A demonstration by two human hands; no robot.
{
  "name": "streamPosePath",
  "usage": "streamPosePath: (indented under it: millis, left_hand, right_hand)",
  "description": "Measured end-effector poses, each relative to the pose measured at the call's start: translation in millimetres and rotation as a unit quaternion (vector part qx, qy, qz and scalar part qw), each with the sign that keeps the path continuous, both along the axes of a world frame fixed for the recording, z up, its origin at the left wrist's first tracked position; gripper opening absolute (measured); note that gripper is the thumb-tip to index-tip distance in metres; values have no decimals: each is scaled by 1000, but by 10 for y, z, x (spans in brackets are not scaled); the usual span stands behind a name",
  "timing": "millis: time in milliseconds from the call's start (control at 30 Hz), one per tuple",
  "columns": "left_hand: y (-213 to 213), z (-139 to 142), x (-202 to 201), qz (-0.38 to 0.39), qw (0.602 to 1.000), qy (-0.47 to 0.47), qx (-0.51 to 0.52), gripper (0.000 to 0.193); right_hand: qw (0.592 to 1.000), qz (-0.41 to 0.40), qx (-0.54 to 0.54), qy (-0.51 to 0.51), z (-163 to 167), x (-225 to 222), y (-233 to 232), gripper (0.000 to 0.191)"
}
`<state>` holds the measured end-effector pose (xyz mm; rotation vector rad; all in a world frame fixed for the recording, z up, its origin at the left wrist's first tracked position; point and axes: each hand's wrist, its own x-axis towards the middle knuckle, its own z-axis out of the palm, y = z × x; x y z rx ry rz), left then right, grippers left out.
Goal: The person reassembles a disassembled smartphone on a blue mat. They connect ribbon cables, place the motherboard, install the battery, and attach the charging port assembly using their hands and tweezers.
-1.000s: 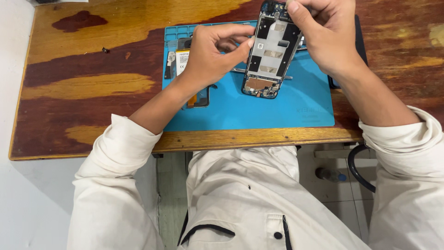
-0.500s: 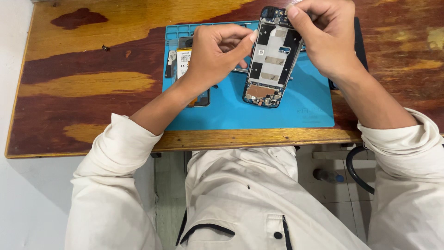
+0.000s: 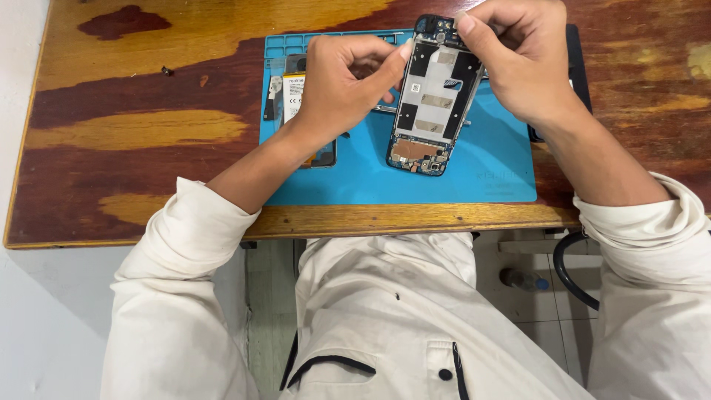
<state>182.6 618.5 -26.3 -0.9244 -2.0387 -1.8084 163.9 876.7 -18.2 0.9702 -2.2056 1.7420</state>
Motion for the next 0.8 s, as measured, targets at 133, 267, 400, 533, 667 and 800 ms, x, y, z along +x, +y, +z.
streamPosePath:
  millis: [133, 267, 400, 533, 667, 800]
  left_hand:
    - [-4, -4, 0, 10, 1000, -4, -5, 31]
    - [-14, -15, -2, 12, 1000, 5, -5, 32]
    - [-19, -12, -12, 10, 1000, 26, -9, 32]
    - [-14, 2, -11, 8, 1000, 21, -7, 33]
    - [-10, 15, -8, 13, 1000, 18, -12, 34]
    - [-16, 2, 9, 14, 1000, 20, -9, 35]
  right_hand:
    - [1000, 23, 10, 15, 16, -2, -6, 19]
    - [1000, 26, 9, 7, 23, 4, -20, 21]
    - [1000, 29, 8, 2, 26, 6, -17, 21]
    - [999, 32, 7, 6, 25, 5, -4, 20]
    - [999, 42, 1, -4, 25, -8, 3, 20]
    - [999, 52, 6, -15, 10, -15, -5, 19]
